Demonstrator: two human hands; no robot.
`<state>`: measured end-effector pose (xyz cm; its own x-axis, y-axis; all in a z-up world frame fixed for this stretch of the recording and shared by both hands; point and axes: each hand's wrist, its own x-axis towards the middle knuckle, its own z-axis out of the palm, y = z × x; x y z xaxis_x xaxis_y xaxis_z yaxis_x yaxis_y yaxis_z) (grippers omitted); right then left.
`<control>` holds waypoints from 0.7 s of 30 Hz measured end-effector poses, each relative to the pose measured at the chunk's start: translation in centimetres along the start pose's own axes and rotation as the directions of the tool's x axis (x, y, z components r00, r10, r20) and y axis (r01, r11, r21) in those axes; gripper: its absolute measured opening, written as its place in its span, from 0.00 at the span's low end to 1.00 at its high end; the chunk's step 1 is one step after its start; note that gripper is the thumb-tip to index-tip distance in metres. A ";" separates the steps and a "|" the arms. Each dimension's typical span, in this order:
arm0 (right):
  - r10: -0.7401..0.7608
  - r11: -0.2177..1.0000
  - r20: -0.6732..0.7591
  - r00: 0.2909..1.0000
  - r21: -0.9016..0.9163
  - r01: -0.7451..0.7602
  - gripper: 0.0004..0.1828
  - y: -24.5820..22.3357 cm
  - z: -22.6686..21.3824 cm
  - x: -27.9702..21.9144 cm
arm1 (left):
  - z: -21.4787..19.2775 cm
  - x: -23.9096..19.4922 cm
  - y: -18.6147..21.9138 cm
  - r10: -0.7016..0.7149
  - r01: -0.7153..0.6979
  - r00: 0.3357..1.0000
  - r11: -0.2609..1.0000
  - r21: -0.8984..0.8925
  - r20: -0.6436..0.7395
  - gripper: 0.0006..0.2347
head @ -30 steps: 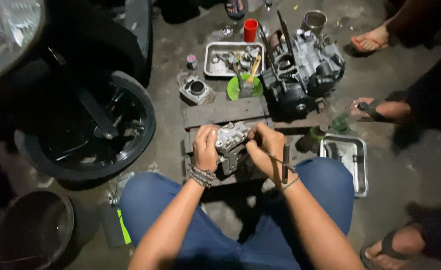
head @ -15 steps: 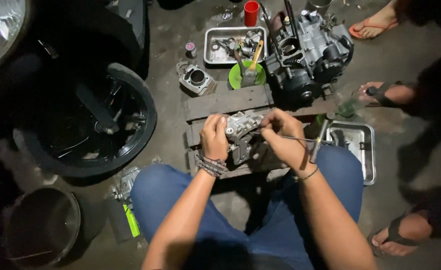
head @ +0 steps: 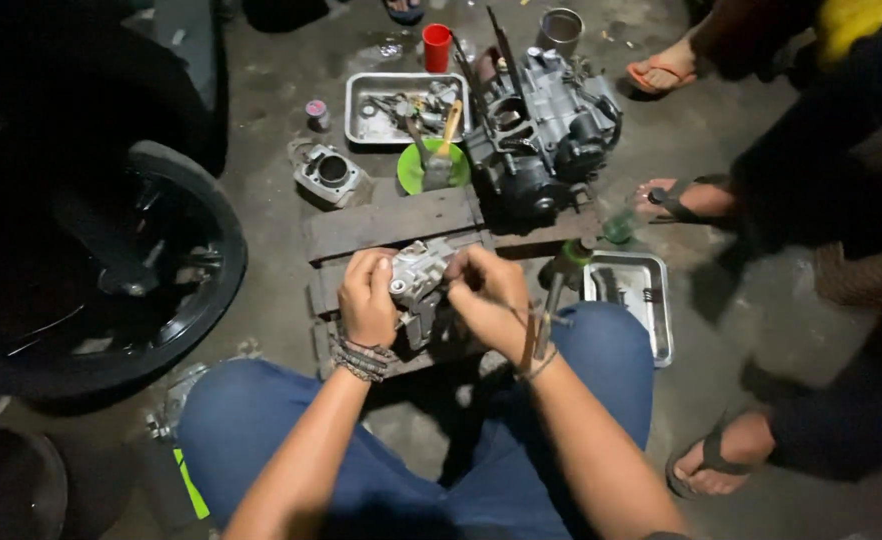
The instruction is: Cleaning and inspecting the ports of a motorcycle cylinder head using a metal pick and a T-handle wrench while sitting on the floor.
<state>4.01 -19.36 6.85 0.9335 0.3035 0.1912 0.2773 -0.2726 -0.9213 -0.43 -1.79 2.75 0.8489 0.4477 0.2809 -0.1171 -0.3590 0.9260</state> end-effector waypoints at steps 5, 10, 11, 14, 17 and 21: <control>-0.058 0.997 -0.004 0.998 -0.051 0.057 0.06 -1.0 -1.0 -0.1 | 0.2 0.0 0.1 0.007 -0.007 1.000 1.000 -0.014 -0.001 0.15; -0.134 0.991 -0.015 0.991 0.001 0.134 0.04 1.1 -0.3 0.3 | 0.2 0.4 0.1 0.016 -0.014 1.000 0.992 -0.122 0.020 0.17; -0.111 0.992 -0.029 0.993 -0.071 0.109 0.04 0.4 -1.2 0.9 | 0.7 0.7 -0.3 0.020 -0.019 1.000 0.994 -0.106 0.006 0.15; -0.115 0.980 -0.017 0.993 -0.165 0.111 0.04 -0.1 -1.2 0.3 | 0.4 -0.2 -1.8 0.017 -0.018 1.000 0.998 -0.063 -0.019 0.14; -0.093 0.989 0.028 0.995 -0.116 0.095 0.05 -0.1 0.1 -1.2 | -0.3 -1.2 -1.4 0.022 -0.024 0.999 0.999 -0.046 -0.033 0.14; -0.098 0.975 -0.012 0.995 -0.204 0.093 0.05 -1.8 -1.5 -0.1 | -0.2 -0.2 -0.9 0.044 -0.045 0.998 0.999 -0.030 -0.040 0.15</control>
<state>3.77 -20.28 8.97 0.9045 0.3175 0.2846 0.4038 -0.4233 -0.8110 -0.63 -1.37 1.88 0.8216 0.4641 0.3310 -0.1705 -0.3540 0.9196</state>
